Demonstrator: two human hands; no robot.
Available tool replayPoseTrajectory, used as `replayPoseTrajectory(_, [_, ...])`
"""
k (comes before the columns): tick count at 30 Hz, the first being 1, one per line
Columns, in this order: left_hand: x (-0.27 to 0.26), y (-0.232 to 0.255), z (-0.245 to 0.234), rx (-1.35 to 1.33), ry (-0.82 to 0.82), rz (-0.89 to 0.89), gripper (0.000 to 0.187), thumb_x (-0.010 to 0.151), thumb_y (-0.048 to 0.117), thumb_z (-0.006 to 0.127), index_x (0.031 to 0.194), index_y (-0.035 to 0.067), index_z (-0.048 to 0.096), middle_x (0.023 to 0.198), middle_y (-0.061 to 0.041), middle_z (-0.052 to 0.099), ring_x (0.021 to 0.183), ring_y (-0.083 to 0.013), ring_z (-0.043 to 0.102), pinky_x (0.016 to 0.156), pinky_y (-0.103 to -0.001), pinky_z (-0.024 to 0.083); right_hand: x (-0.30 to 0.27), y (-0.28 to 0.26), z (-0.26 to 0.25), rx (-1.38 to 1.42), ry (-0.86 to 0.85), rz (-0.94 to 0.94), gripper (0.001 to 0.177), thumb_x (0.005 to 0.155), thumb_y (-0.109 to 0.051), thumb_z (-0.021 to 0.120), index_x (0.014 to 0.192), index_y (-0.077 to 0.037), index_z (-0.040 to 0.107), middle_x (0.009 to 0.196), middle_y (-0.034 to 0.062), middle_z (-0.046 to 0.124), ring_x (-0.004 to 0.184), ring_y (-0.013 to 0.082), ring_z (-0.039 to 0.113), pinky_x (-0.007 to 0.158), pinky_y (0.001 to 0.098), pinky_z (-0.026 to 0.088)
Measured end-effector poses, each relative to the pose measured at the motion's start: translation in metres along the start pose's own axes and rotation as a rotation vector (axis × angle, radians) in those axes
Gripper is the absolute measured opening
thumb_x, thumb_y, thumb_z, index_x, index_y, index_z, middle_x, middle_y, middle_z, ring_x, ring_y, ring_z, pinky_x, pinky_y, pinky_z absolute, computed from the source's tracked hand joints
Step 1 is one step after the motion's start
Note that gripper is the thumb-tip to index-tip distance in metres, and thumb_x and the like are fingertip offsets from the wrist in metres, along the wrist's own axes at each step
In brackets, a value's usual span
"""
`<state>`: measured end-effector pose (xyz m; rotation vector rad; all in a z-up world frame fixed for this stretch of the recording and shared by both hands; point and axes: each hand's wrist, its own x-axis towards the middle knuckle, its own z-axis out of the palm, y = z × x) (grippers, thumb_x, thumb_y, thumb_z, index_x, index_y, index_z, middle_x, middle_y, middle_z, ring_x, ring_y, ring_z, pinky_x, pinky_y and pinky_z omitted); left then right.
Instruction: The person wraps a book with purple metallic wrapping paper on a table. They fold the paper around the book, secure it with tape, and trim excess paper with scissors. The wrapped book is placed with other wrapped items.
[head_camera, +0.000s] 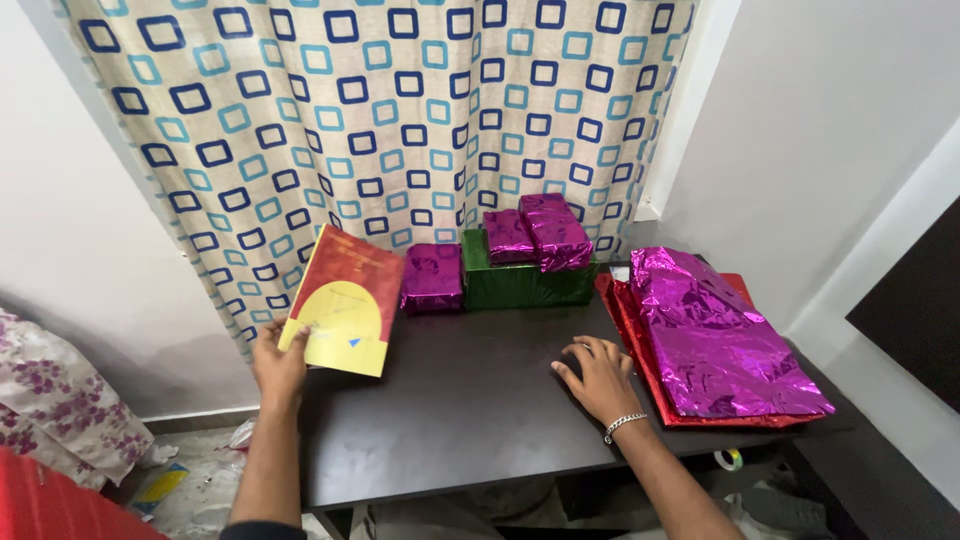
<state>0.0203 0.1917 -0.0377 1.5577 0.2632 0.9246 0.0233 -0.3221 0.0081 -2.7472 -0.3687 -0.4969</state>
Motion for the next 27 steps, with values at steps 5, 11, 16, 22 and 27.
replayPoseTrajectory(5, [-0.024, 0.023, -0.001, -0.27, -0.348, -0.215, 0.037, 0.092, 0.008, 0.071, 0.126, -0.002, 0.061, 0.112, -0.011, 0.072, 0.095, -0.016, 0.069, 0.085, -0.029, 0.055, 0.0, -0.002, -0.004, 0.024, -0.029, -0.026, 0.046, 0.091, -0.053, 0.062, 0.12, -0.018, 0.067, 0.135, -0.0007, 0.059, 0.133, 0.0211, 0.044, 0.109, 0.0451, 0.028])
replayPoseTrajectory(11, [-0.059, 0.044, 0.043, -0.12, -0.701, -0.45, 0.044, 0.088, 0.012, 0.073, 0.128, -0.003, 0.061, 0.107, -0.014, 0.075, 0.09, -0.0182, 0.073, 0.08, -0.031, 0.059, -0.002, 0.0, -0.002, 0.108, 0.062, -0.053, 0.031, 0.101, -0.038, 0.05, 0.118, -0.017, 0.066, 0.12, 0.0001, 0.065, 0.121, 0.0208, 0.053, 0.104, 0.0443, 0.032])
replayPoseTrajectory(16, [-0.076, 0.042, 0.089, -0.001, -0.852, -0.492, 0.049, 0.088, 0.02, 0.073, 0.131, 0.0, 0.06, 0.107, -0.012, 0.075, 0.089, -0.0174, 0.073, 0.076, -0.032, 0.06, 0.0, 0.005, 0.001, 0.159, 0.138, -0.082, 0.027, 0.104, -0.031, 0.046, 0.112, -0.016, 0.067, 0.111, 0.0007, 0.068, 0.112, 0.022, 0.057, 0.099, 0.0441, 0.035])
replayPoseTrajectory(22, [-0.103, 0.074, 0.126, 0.703, -0.774, -0.052, 0.052, 0.085, 0.042, 0.079, 0.125, 0.012, 0.069, 0.11, -0.012, 0.076, 0.102, -0.0243, 0.074, 0.089, -0.037, 0.057, -0.002, 0.005, -0.001, 0.167, 0.136, -0.126, 0.025, 0.103, -0.029, 0.048, 0.109, -0.016, 0.069, 0.109, 0.0002, 0.069, 0.111, 0.022, 0.058, 0.097, 0.0433, 0.036])
replayPoseTrajectory(27, [-0.114, 0.101, 0.131, 0.904, -0.841, 0.355, 0.062, 0.078, 0.048, 0.074, 0.136, 0.029, 0.063, 0.137, -0.008, 0.063, 0.125, -0.032, 0.061, 0.106, -0.042, 0.049, -0.004, 0.001, -0.006, 0.153, 0.081, -0.138, 0.025, 0.097, -0.035, 0.058, 0.108, -0.016, 0.07, 0.108, 0.0002, 0.068, 0.11, 0.0212, 0.059, 0.099, 0.0419, 0.035])
